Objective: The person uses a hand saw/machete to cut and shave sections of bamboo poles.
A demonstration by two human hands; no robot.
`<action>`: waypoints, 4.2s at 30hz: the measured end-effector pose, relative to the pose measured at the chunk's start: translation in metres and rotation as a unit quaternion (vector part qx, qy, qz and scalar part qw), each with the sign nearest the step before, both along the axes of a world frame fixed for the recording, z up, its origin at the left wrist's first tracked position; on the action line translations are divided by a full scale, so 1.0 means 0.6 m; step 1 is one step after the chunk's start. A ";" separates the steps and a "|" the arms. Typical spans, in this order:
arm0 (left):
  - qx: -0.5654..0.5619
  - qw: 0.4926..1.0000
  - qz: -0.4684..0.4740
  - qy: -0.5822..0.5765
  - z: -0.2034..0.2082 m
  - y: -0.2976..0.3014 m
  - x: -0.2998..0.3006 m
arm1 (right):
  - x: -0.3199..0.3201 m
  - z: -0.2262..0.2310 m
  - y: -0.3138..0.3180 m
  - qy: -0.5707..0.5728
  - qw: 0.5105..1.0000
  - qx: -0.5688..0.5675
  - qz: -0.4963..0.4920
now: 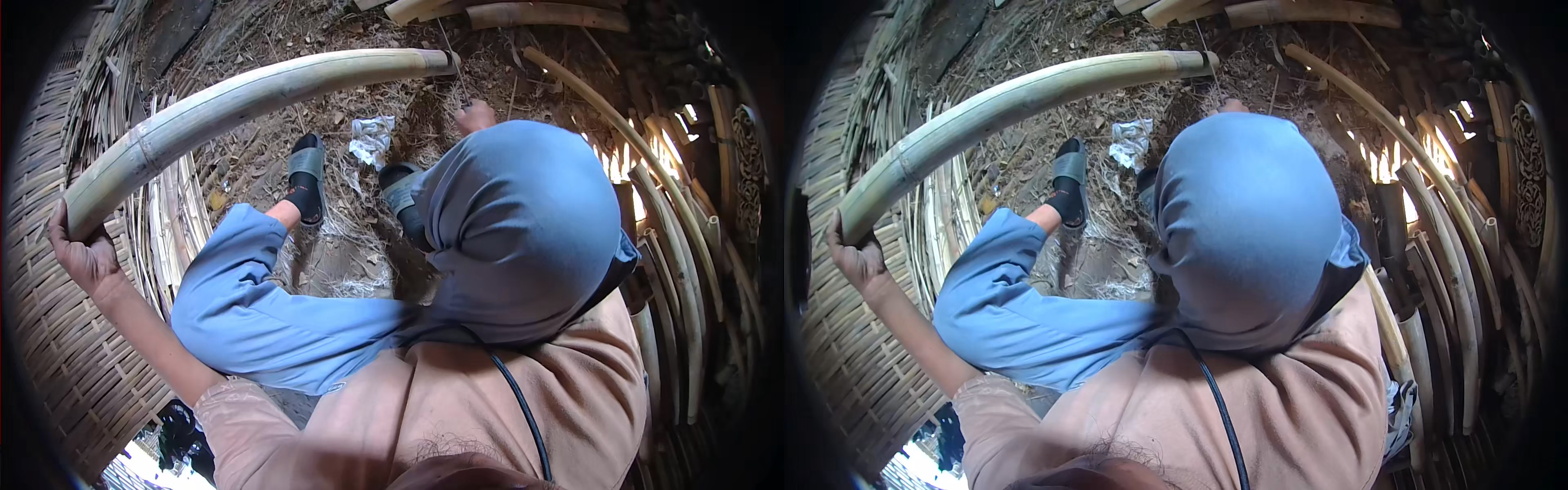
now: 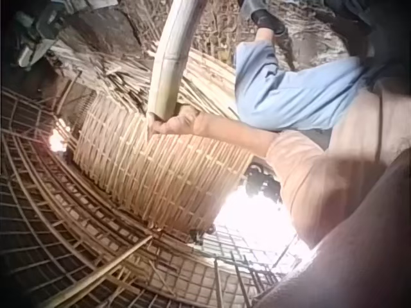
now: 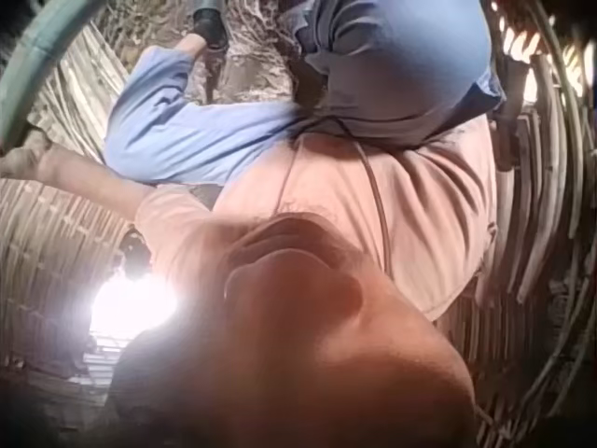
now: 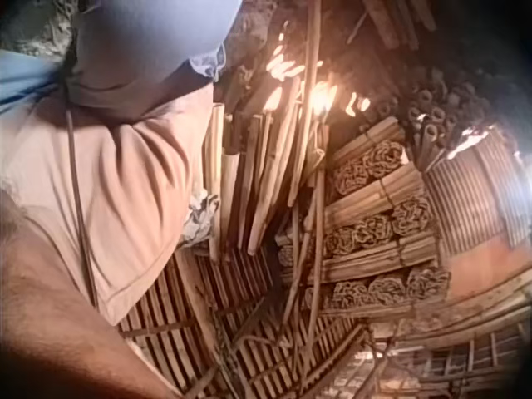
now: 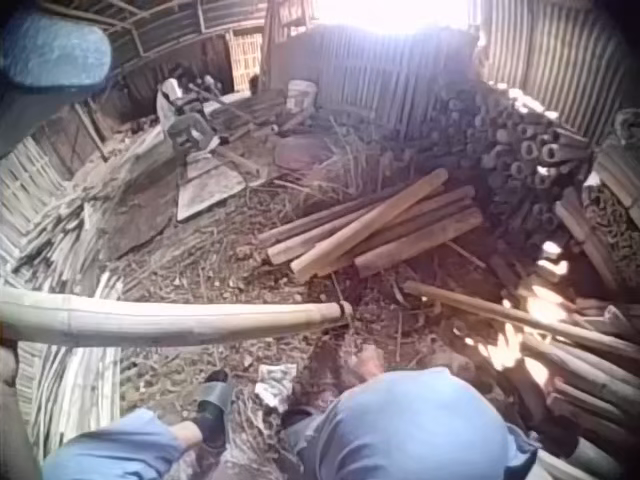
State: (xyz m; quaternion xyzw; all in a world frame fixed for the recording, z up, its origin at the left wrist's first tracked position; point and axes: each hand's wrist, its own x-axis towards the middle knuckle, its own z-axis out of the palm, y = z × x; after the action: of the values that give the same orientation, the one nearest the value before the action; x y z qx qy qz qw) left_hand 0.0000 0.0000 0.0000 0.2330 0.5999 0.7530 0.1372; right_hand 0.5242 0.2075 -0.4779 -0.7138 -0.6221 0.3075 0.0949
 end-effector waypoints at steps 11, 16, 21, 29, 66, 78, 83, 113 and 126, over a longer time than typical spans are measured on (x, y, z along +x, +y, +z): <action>0.037 0.959 -0.213 0.185 -0.010 -0.042 -0.011 | -0.021 0.048 0.002 0.103 0.994 0.022 -0.001; 0.123 0.901 -0.392 0.138 -0.021 0.016 0.048 | 0.020 0.045 0.003 0.093 0.995 -0.019 -0.011; 0.085 0.965 -0.233 0.080 0.007 0.026 0.097 | -0.063 0.152 -0.034 0.202 0.977 0.043 0.048; 0.078 0.965 -0.239 0.068 0.004 0.025 0.077 | -0.028 0.092 -0.035 0.164 0.985 0.037 0.029; 0.064 0.977 -0.201 -0.045 0.019 0.003 -0.039 | -0.096 0.160 -0.049 0.179 0.977 0.062 0.098; 0.068 0.986 -0.148 -0.032 0.024 0.009 -0.030 | -0.123 0.200 -0.062 0.205 0.974 0.009 0.100; 0.045 0.986 -0.152 -0.046 0.010 0.012 -0.007 | -0.054 0.112 -0.049 0.194 0.956 0.110 0.190; -0.006 1.000 -0.010 -0.010 -0.009 0.025 0.022 | 0.003 0.066 -0.004 0.059 0.997 -0.047 0.005; 0.072 0.994 -0.085 -0.015 -0.001 0.025 0.003 | -0.002 0.072 -0.007 0.069 0.997 -0.008 0.020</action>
State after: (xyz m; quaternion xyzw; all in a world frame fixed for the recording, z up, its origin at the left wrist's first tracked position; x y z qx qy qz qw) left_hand 0.0017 0.0148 -0.0005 0.2808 0.5197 0.7836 0.1925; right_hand 0.5231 0.2035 -0.4348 -0.6790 -0.6259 0.3626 0.1253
